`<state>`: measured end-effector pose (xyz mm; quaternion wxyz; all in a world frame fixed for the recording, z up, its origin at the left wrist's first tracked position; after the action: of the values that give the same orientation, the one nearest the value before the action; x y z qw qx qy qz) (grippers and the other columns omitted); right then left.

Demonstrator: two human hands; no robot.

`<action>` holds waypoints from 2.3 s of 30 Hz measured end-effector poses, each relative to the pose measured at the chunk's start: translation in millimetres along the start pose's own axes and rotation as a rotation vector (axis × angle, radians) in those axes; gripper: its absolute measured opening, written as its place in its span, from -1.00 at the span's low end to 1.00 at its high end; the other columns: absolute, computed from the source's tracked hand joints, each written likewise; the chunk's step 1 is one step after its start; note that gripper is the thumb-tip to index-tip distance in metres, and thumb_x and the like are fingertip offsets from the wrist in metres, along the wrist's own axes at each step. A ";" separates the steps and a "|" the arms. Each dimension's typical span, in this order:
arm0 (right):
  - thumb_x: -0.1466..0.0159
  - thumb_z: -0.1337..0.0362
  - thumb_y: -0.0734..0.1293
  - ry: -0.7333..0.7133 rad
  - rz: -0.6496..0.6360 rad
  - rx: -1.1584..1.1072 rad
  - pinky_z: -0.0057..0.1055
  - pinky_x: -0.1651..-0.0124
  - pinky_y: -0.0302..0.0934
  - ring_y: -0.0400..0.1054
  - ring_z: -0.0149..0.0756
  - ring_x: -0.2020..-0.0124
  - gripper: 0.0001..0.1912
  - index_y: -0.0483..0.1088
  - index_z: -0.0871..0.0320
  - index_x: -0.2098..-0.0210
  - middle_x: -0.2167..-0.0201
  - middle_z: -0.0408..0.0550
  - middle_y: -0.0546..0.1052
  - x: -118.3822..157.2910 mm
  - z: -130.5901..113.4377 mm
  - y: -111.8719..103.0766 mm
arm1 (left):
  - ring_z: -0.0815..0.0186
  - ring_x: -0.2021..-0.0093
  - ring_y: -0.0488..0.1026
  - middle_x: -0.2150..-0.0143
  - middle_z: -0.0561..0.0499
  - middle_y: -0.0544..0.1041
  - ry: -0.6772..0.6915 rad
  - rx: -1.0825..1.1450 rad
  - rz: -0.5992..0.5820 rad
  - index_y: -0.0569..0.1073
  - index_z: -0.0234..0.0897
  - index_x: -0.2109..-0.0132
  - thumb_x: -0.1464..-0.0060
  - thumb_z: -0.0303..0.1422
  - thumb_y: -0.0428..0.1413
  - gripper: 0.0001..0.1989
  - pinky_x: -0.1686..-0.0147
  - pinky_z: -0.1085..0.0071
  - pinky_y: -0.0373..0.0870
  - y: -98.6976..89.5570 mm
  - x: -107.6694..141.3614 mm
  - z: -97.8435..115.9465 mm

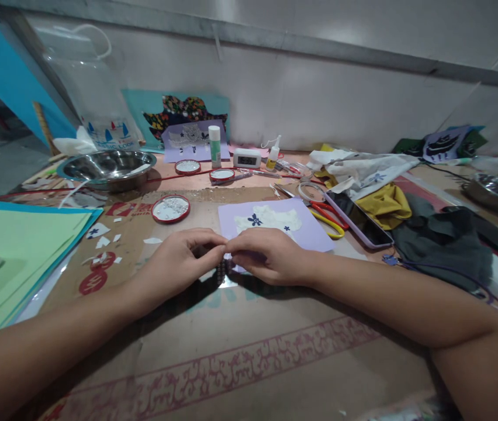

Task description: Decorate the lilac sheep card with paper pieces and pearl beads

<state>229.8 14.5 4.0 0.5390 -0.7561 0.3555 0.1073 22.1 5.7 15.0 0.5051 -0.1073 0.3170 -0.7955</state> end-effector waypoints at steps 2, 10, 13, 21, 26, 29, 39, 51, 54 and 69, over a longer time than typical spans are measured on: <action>-0.39 0.33 0.24 0.028 0.021 0.010 -0.41 0.19 0.33 0.48 -0.29 0.27 -0.84 0.43 0.16 0.09 0.25 0.00 0.61 -0.5 -0.7 -0.2 | 0.25 0.29 0.54 0.26 -0.01 0.64 0.006 0.003 0.002 0.62 -0.18 0.24 -0.21 -0.23 0.08 -0.76 0.16 0.31 0.51 0.1 -0.2 0.5; -0.38 0.32 0.25 0.099 0.032 0.028 -0.41 0.19 0.33 0.47 -0.31 0.30 -0.87 0.42 0.18 0.13 0.28 -0.02 0.60 -1.3 -2.5 -2.7 | 0.25 0.24 0.53 0.23 0.00 0.63 0.015 0.050 -0.024 0.62 -0.18 0.20 -0.22 -0.21 0.09 -0.76 0.17 0.33 0.47 0.1 1.1 0.9; -0.38 0.31 0.26 0.102 0.035 0.012 -0.40 0.19 0.34 0.48 -0.31 0.29 -0.88 0.40 0.18 0.13 0.27 -0.03 0.60 -0.7 -2.5 -2.9 | 0.27 0.27 0.52 0.25 0.01 0.63 0.020 0.069 -0.030 0.62 -0.20 0.22 -0.23 -0.18 0.10 -0.74 0.20 0.37 0.46 0.0 1.3 -1.3; -0.37 0.32 0.28 0.171 0.032 -0.067 -0.41 0.16 0.36 0.49 -0.33 0.26 -0.86 0.36 0.17 0.08 0.25 -0.04 0.59 -0.5 -3.9 -2.4 | 0.26 0.26 0.53 0.22 -0.01 0.64 0.001 0.083 -0.024 0.63 -0.21 0.24 -0.22 -0.20 0.09 -0.74 0.17 0.34 0.47 -0.1 -0.1 -2.1; -0.38 0.31 0.27 0.155 0.018 -0.034 -0.40 0.17 0.36 0.48 -0.32 0.27 -0.86 0.36 0.16 0.08 0.26 -0.04 0.58 -0.1 -4.1 -1.5 | 0.27 0.29 0.52 0.26 -0.01 0.63 0.028 0.051 -0.017 0.63 -0.21 0.30 -0.18 -0.25 0.09 -0.76 0.19 0.35 0.47 -0.6 -1.1 -1.7; -0.38 0.32 0.27 0.148 -0.001 -0.027 -0.40 0.18 0.36 0.48 -0.32 0.28 -0.87 0.36 0.17 0.08 0.26 -0.04 0.59 -0.2 -4.8 -1.6 | 0.30 0.32 0.51 0.30 0.01 0.61 0.038 0.025 -0.027 0.61 -0.23 0.37 -0.17 -0.28 0.09 -0.75 0.22 0.38 0.46 -0.8 -1.3 -1.8; -0.39 0.28 0.25 0.086 -0.027 0.025 -0.39 0.21 0.34 0.46 -0.29 0.30 -0.88 0.39 0.18 0.14 0.31 -0.01 0.59 0.6 -3.2 0.4 | 0.29 0.34 0.51 0.32 0.02 0.61 0.025 0.014 0.013 0.62 -0.21 0.33 -0.15 -0.28 0.09 -0.77 0.21 0.37 0.48 -1.3 -0.1 -1.1; -0.38 0.31 0.25 0.154 -0.012 0.036 -0.38 0.17 0.34 0.47 -0.30 0.26 -0.88 0.38 0.16 0.11 0.24 -0.02 0.60 -0.1 -2.8 -0.1 | 0.23 0.22 0.53 0.21 -0.02 0.63 0.058 0.018 0.023 0.64 -0.17 0.16 -0.24 -0.26 0.03 -0.72 0.14 0.30 0.47 -0.2 0.0 -2.8; -0.38 0.31 0.25 0.158 -0.012 0.037 -0.38 0.17 0.34 0.47 -0.30 0.26 -0.88 0.38 0.16 0.11 0.25 -0.02 0.60 -0.5 -3.7 -0.8 | 0.24 0.23 0.53 0.21 -0.02 0.63 0.055 0.028 0.014 0.63 -0.19 0.16 -0.26 -0.22 0.04 -0.71 0.17 0.32 0.47 0.1 -0.1 -2.0; -0.39 0.29 0.25 0.141 -0.044 0.012 -0.37 0.18 0.34 0.47 -0.28 0.26 -0.86 0.38 0.18 0.10 0.26 0.00 0.59 0.7 -2.3 1.7 | 0.33 0.31 0.48 0.31 0.06 0.58 0.087 -0.059 -0.034 0.57 -0.23 0.31 -0.22 -0.34 0.02 -0.75 0.25 0.47 0.40 -2.0 -0.5 -0.1</action>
<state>228.7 11.9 3.3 0.5192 -0.7663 0.3764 0.0398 20.8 6.7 16.2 0.4739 -0.0931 0.3602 -0.7981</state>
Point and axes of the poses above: each hand's wrist, its own x-axis away from the middle knuckle, its own y-axis out of the palm, z = x × y, the point moved 1 cm from there along -x, towards the middle knuckle
